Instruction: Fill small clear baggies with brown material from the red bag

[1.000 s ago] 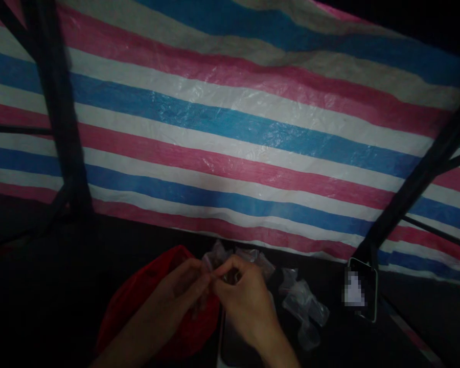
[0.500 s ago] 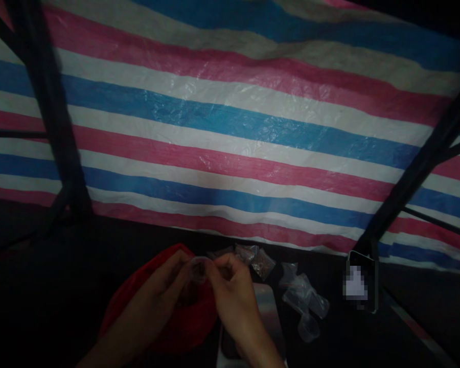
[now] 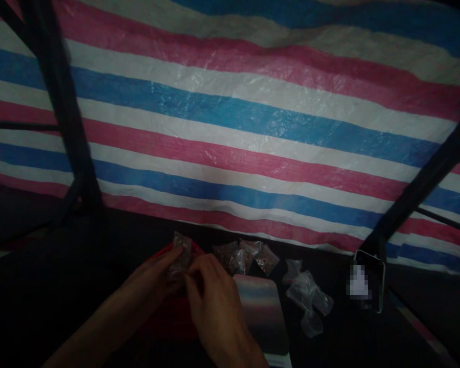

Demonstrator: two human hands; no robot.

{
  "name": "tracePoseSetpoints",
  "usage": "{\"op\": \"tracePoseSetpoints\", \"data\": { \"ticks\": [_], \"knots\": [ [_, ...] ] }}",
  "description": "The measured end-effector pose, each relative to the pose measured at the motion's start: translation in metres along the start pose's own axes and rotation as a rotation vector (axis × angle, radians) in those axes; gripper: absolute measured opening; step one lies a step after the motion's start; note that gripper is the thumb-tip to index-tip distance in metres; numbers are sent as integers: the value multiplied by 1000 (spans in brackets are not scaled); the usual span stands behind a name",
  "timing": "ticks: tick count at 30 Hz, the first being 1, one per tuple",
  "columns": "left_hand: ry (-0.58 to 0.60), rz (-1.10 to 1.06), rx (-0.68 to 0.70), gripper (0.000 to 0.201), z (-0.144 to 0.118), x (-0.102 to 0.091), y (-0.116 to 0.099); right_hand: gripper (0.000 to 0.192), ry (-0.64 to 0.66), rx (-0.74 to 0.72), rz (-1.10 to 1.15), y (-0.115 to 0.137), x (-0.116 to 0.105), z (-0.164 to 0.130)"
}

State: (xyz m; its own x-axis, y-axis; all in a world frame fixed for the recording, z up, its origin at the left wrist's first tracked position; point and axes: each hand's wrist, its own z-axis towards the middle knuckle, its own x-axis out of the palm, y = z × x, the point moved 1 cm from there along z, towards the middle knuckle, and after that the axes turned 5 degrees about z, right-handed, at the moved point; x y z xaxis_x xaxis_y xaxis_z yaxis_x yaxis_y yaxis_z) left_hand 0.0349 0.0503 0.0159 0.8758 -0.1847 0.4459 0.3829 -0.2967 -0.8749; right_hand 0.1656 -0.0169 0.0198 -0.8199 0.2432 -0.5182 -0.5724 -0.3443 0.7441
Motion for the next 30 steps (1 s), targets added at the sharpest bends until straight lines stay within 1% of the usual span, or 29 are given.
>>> {"op": "tracePoseSetpoints", "data": {
  "ticks": [2, 4, 5, 7, 9, 12, 14, 16, 19, 22, 26, 28, 30],
  "knots": [
    [-62, 34, 52, 50, 3, -5, -1, 21, 50, 31, -127, -2, 0, -3],
    [-124, 73, 120, 67, 6, -9, -3, 29, 139, 92, -271, -3, -1, -7],
    [-148, 89, 155, 72, 8, -10, -5, 29, 185, 117, -334, -3, -1, -8],
    [-171, 120, 210, 76, 10, -10, -8, 19, 259, 129, -417, -3, -3, -10],
    [-163, 145, 244, 76, 9, -8, -10, 10, 305, 105, -447, -1, -4, -10],
    [-100, 177, 255, 76, 6, -6, -11, 9, 334, 69, -466, 3, -7, -8],
    [-40, 198, 257, 76, 4, -6, -10, 12, 307, 53, -456, 4, -9, -6],
    [14, 224, 271, 74, 4, -9, -7, 15, 243, 44, -422, 4, -14, -5],
    [58, 257, 293, 67, 5, -14, -2, 19, 141, 46, -370, 5, -21, -4],
    [94, 254, 268, 67, 6, -16, 2, 21, 75, 71, -317, 3, -23, -3],
    [156, 262, 227, 66, 5, -16, 8, 34, 5, 74, -165, -1, -13, 2],
    [195, 273, 196, 63, 4, -15, 11, 38, 6, 60, -82, -2, -6, 7],
    [222, 273, 166, 66, 3, -14, 12, 41, 13, 56, -48, -2, 0, 13]
  ]
}}
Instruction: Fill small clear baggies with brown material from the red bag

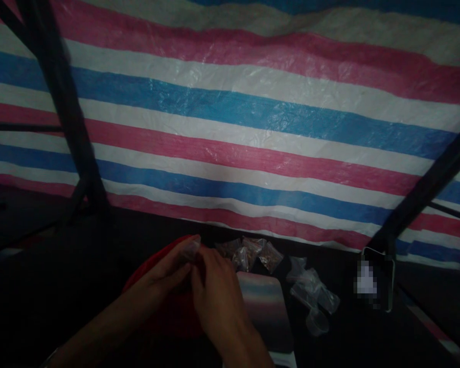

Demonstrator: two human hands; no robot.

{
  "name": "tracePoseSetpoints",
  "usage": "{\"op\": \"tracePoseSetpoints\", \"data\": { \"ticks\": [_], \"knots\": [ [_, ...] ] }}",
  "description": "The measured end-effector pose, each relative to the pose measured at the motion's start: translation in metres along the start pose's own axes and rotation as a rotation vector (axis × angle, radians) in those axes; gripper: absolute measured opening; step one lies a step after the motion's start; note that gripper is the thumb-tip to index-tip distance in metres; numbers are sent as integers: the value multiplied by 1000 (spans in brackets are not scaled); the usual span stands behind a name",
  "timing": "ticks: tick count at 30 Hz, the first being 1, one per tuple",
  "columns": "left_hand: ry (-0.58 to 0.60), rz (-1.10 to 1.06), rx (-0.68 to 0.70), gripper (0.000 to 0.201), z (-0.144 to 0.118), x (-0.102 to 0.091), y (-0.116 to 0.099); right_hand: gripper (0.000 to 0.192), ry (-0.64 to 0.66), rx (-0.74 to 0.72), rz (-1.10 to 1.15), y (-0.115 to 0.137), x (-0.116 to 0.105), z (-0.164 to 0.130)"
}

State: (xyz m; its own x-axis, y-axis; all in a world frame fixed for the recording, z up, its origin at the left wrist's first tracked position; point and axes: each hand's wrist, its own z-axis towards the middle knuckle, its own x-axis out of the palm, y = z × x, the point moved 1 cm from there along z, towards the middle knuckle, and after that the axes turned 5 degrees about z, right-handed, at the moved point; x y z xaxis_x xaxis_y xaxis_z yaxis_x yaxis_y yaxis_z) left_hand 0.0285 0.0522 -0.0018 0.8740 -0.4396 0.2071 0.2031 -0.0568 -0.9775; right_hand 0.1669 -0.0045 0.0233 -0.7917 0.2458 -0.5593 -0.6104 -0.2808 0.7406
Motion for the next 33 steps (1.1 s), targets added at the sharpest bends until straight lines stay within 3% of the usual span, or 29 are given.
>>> {"op": "tracePoseSetpoints", "data": {
  "ticks": [4, 9, 14, 24, 33],
  "knots": [
    [-70, -58, -16, 76, 0, 2, -6, 39, 15, 12, -2, 0, 6, 8],
    [-140, -72, -46, 66, 2, -1, -12, 40, 25, 25, 23, -3, 8, 2],
    [-222, -104, -44, 61, 8, -8, -8, 34, 124, 82, -114, -8, 3, -11],
    [-247, -176, -62, 63, 5, -3, -14, 35, 32, 118, -75, -6, -5, -10],
    [-187, -137, -49, 69, 7, -6, -15, 34, -16, 76, -70, -9, -8, -10]
  ]
}}
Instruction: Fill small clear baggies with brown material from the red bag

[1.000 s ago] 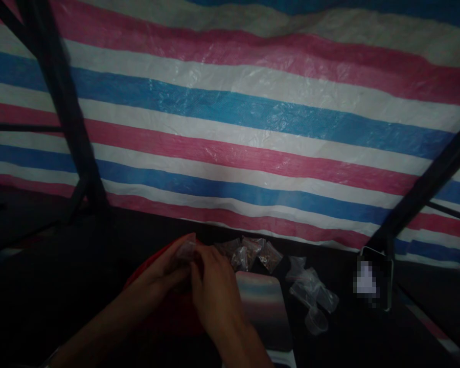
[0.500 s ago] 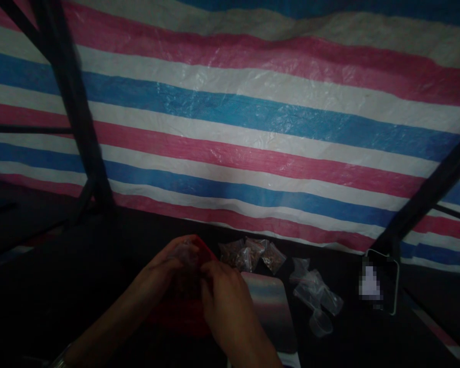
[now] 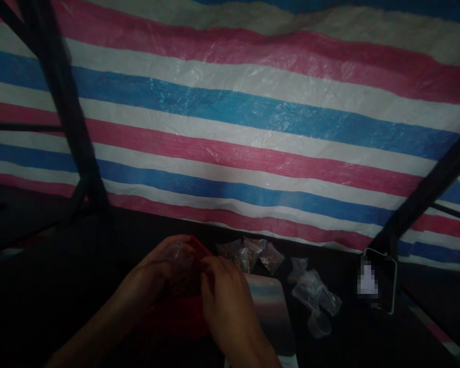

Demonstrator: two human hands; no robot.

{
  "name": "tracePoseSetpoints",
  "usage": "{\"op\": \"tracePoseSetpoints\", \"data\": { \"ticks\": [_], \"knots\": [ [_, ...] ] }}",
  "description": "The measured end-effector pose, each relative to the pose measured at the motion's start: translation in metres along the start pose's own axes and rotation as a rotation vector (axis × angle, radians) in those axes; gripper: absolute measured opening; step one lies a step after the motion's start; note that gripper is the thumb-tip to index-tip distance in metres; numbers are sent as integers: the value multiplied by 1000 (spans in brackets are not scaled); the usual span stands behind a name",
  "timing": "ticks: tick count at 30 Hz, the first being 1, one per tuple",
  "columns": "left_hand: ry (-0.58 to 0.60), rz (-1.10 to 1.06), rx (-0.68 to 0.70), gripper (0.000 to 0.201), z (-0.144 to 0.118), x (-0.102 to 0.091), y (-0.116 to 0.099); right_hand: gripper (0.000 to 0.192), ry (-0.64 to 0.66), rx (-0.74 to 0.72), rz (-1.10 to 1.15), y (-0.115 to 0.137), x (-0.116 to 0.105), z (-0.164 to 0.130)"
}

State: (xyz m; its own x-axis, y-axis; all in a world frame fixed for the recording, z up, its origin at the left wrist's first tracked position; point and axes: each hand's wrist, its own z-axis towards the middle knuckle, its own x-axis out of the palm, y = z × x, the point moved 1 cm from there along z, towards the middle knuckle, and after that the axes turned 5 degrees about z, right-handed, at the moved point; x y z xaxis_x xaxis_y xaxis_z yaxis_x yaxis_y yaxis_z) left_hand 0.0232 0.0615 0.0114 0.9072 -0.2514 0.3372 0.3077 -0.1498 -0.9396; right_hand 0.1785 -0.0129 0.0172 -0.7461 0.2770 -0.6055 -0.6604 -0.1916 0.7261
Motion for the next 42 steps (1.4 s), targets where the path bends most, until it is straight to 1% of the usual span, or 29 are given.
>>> {"op": "tracePoseSetpoints", "data": {
  "ticks": [3, 5, 7, 9, 10, 12, 14, 15, 16, 17, 18, 19, 20, 21, 22, 24, 25, 27, 28, 30, 32, 33, 36, 38, 39, 42],
  "knots": [
    [-4, 54, 43, 67, -1, -1, 1, 33, -21, -19, -1, 1, -1, 1],
    [8, 96, 81, 62, -3, 1, 3, 35, -28, -47, 9, 4, -4, 0],
    [31, 137, 122, 54, -7, 4, 5, 43, -31, -91, 21, 8, -7, -1],
    [77, 220, 188, 47, -11, 6, 9, 51, -16, -148, -7, 13, -9, -4],
    [106, 276, 229, 45, -12, 7, 11, 49, -2, -176, -40, 16, -10, -5],
    [147, 396, 313, 44, -13, 8, 15, 34, 2, -222, -111, 18, -11, -7],
    [150, 495, 356, 42, -12, 9, 17, 17, -49, -248, -131, 18, -16, -5],
    [143, 529, 353, 41, -11, 10, 18, 12, -89, -242, -114, 16, -20, -3],
    [133, 555, 342, 42, -10, 11, 17, 10, -132, -216, -85, 12, -28, 0],
    [112, 569, 335, 44, -10, 12, 15, 9, -184, -157, -58, 6, -38, 4],
    [87, 580, 329, 47, -10, 12, 12, 9, -240, -73, -39, -2, -51, 7],
    [56, 590, 328, 50, -11, 13, 8, 13, -298, 31, -31, -13, -66, 10],
    [27, 602, 330, 52, -12, 12, 3, 19, -370, 172, -66, -26, -84, 11],
    [1, 616, 334, 53, -13, 12, -2, 25, -413, 256, -106, -41, -102, 11],
    [-17, 632, 334, 52, -14, 11, -7, 29, -435, 315, -143, -56, -120, 9],
    [-46, 663, 330, 47, -16, 7, -15, 27, -463, 439, -242, -87, -150, 0],
    [-65, 679, 329, 45, -16, 5, -17, 25, -464, 498, -303, -100, -161, -6],
    [-101, 714, 327, 41, -16, 2, -20, 29, -466, 571, -440, -120, -172, -18],
    [-115, 729, 325, 40, -16, 0, -20, 35, -467, 588, -508, -125, -173, -22],
    [-139, 744, 330, 40, -15, -1, -18, 47, -468, 581, -630, -126, -170, -27],
    [-151, 750, 328, 42, -14, 0, -17, 54, -444, 527, -721, -119, -164, -22],
    [-152, 749, 321, 44, -14, 1, -17, 52, -414, 489, -751, -114, -160, -16],
    [-139, 750, 298, 50, -13, 4, -18, 36, -250, 353, -795, -101, -145, 9],
    [-134, 766, 293, 56, -12, 6, -17, 24, -125, 303, -811, -100, -133, 27],
    [-128, 781, 290, 57, -11, 6, -16, 24, -75, 301, -822, -102, -126, 35],
    [-111, 816, 289, 56, -8, 3, -13, 38, 36, 345, -852, -114, -110, 54]
  ]
}}
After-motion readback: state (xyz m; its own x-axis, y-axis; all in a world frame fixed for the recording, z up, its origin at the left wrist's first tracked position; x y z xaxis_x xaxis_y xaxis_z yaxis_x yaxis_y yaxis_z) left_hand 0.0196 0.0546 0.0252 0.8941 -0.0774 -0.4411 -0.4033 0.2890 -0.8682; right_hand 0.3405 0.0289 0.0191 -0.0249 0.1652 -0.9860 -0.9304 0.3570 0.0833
